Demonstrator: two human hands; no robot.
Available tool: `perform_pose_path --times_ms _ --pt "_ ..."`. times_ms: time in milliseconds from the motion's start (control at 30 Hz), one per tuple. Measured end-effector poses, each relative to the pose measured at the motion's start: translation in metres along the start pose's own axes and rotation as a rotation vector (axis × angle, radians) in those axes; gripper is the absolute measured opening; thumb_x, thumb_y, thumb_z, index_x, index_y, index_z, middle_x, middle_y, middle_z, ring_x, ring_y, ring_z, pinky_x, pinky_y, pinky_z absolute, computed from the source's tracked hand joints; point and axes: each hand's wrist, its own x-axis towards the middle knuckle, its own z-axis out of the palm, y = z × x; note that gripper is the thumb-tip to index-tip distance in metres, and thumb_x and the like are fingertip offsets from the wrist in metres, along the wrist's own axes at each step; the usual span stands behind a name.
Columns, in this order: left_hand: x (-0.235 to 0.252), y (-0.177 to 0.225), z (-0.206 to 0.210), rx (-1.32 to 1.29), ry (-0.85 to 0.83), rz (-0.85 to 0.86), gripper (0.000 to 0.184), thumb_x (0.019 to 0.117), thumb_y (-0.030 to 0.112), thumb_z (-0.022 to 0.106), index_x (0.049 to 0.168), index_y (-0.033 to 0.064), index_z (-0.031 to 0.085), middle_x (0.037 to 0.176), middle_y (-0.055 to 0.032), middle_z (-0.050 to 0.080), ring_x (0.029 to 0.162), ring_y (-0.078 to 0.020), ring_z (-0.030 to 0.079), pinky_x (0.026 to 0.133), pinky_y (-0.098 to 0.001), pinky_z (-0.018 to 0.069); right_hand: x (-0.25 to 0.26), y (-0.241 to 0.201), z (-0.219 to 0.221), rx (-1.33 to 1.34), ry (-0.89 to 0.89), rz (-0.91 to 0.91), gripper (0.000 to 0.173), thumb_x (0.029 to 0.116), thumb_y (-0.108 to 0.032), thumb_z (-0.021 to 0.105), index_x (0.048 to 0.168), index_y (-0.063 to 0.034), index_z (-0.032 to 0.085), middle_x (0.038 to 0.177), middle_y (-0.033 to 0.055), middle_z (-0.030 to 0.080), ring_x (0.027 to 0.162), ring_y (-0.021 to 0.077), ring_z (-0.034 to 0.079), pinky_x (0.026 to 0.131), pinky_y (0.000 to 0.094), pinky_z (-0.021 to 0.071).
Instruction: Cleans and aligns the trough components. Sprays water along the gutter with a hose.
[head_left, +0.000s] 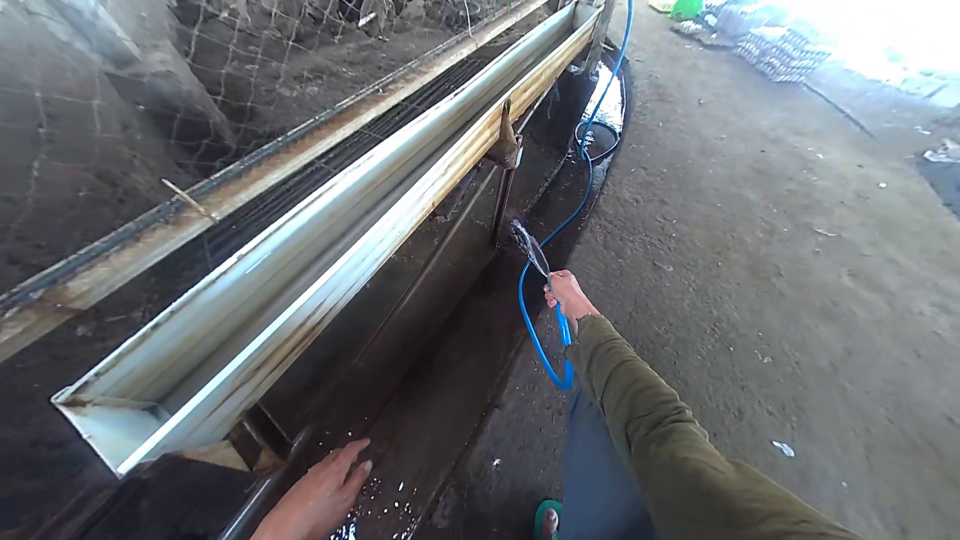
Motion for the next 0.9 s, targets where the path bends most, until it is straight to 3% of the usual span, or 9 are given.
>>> perform_pose_path --times_ms 133,333,900 --pt "-0.003 0.001 0.0 -0.016 0.009 0.007 0.053 0.1106 0.034 0.044 0.156 0.0074 0.042 0.147 -0.0243 0.054 0.137 -0.0398 0.052 0.116 -0.0563 0.0373 0.0 -0.003 -0.003 0.018 0.031 -0.035 0.024 0.1133 -0.023 0.037 0.127 -0.0059 0.046 0.068 0.0011 0.045 0.042 0.0061 0.038 0.039 0.0197 0.0348" --pt "-0.001 -0.002 0.001 -0.014 0.006 0.018 0.052 0.1108 0.033 0.044 0.156 0.0067 0.042 0.148 -0.0242 0.053 0.137 -0.0392 0.052 0.117 -0.0549 0.0368 -0.003 -0.009 -0.006 0.046 0.069 -0.074 0.028 0.1136 -0.024 0.037 0.134 -0.0072 0.044 0.07 0.0017 0.046 0.043 0.0064 0.038 0.039 0.02 0.0345" --pt "-0.002 -0.006 0.006 -0.006 0.013 0.041 0.052 0.1105 0.033 0.045 0.154 0.0045 0.043 0.145 -0.026 0.054 0.134 -0.0406 0.055 0.115 -0.0558 0.039 -0.006 -0.022 -0.025 0.142 0.142 -0.148 0.026 0.1134 -0.023 0.037 0.133 -0.0076 0.044 0.071 0.0018 0.046 0.044 0.0067 0.037 0.04 0.0206 0.0336"
